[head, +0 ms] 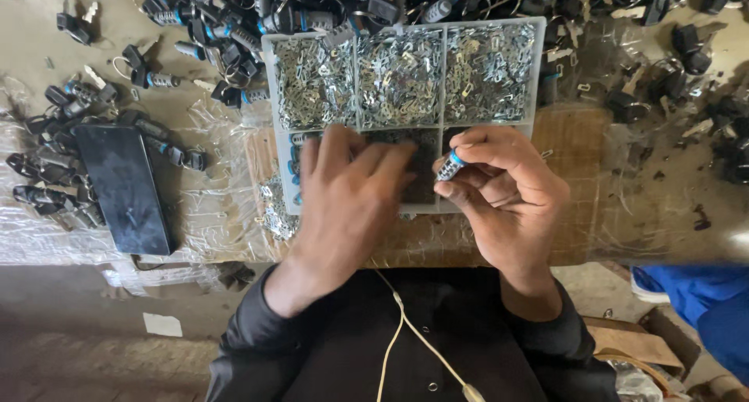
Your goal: The person sits at a workbench covered with padlocks and keys and assembles lock cylinders by hand. They pick small metal pins and springs from a compartment tray, insert them one at a time into a lock core held in their hands, and set finished cores aside.
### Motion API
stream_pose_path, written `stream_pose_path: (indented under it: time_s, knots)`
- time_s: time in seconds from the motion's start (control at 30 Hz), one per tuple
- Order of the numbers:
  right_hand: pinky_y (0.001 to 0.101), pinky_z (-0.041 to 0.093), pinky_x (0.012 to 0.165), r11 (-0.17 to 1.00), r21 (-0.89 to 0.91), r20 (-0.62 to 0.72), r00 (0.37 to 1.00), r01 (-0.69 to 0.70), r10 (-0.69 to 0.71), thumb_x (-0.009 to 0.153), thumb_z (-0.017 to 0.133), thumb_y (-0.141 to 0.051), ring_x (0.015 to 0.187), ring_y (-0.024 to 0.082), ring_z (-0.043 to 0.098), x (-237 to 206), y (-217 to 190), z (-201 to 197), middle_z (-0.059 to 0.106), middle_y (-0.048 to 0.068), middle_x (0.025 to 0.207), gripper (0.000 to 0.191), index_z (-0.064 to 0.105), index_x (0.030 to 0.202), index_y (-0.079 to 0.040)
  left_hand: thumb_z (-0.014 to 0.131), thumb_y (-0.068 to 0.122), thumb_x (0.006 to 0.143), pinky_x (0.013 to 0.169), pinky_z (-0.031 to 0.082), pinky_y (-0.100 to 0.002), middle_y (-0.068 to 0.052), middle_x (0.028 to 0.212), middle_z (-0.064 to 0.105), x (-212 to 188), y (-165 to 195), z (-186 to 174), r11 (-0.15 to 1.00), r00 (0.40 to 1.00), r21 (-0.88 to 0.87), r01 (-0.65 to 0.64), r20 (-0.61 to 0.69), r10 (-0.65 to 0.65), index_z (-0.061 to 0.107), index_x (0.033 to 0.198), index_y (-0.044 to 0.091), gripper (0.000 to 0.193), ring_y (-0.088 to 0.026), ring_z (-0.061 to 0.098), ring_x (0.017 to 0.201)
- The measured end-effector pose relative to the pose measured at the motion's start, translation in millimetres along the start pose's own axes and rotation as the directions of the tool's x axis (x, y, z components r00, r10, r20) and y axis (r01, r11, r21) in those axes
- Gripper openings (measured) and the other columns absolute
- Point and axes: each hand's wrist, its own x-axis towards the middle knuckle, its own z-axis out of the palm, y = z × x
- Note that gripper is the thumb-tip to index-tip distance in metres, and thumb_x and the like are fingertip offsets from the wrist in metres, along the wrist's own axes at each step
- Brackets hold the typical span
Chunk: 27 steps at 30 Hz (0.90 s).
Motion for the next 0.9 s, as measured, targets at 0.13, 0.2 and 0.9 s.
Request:
stream_pose_path:
  time_s: [0.13, 0.2, 0.9]
  knots:
    - [0.0244, 0.065, 0.088, 0.984, -0.178, 0.016, 0.999, 0.033, -0.031, 0.09, 0.079, 0.02, 0.106, 0.016, 0.072, 0.7, -1.5, -0.3, 0.062, 0.014, 0.129, 0.041, 0.063, 0.124, 0.004, 0.085, 0.004, 0.085, 0.082, 0.049, -0.041, -0.001, 0.103, 0.074, -2.9, 1.8, -2.2, 0.988, 0.991, -0.145, 0.05, -0.114, -0.067, 0.073, 0.108, 0.01, 0.026, -0.025, 0.062, 0.09]
    - [0.0236, 0.064, 0.087, 0.984, -0.177, 0.002, 1.0, 0.016, -0.016, 0.09, 0.079, 0.02, 0.105, 0.017, 0.072, 0.4, -1.3, -0.6, 0.063, 0.015, 0.129, 0.04, 0.063, 0.123, 0.004, 0.083, 0.001, 0.089, 0.084, 0.055, -0.032, -0.002, 0.105, 0.075, -5.6, 3.7, -2.1, 0.884, 0.982, -0.445, 0.142, -0.049, -0.183, 0.072, 0.109, 0.008, 0.023, -0.02, 0.068, 0.095]
    - [0.0265, 0.066, 0.091, 0.997, -0.075, -0.016, 1.0, -0.008, 0.007, 0.091, 0.076, 0.02, 0.108, 0.019, 0.071, -1.4, 2.2, -0.7, 0.059, 0.015, 0.133, 0.037, 0.061, 0.122, 0.005, 0.082, 0.007, 0.092, 0.087, 0.05, -0.037, -0.002, 0.106, 0.073, -3.4, 2.0, -8.0, 0.935, 0.994, -0.343, 0.086, -0.034, -0.104, 0.074, 0.106, 0.01, 0.017, -0.025, 0.061, 0.098]
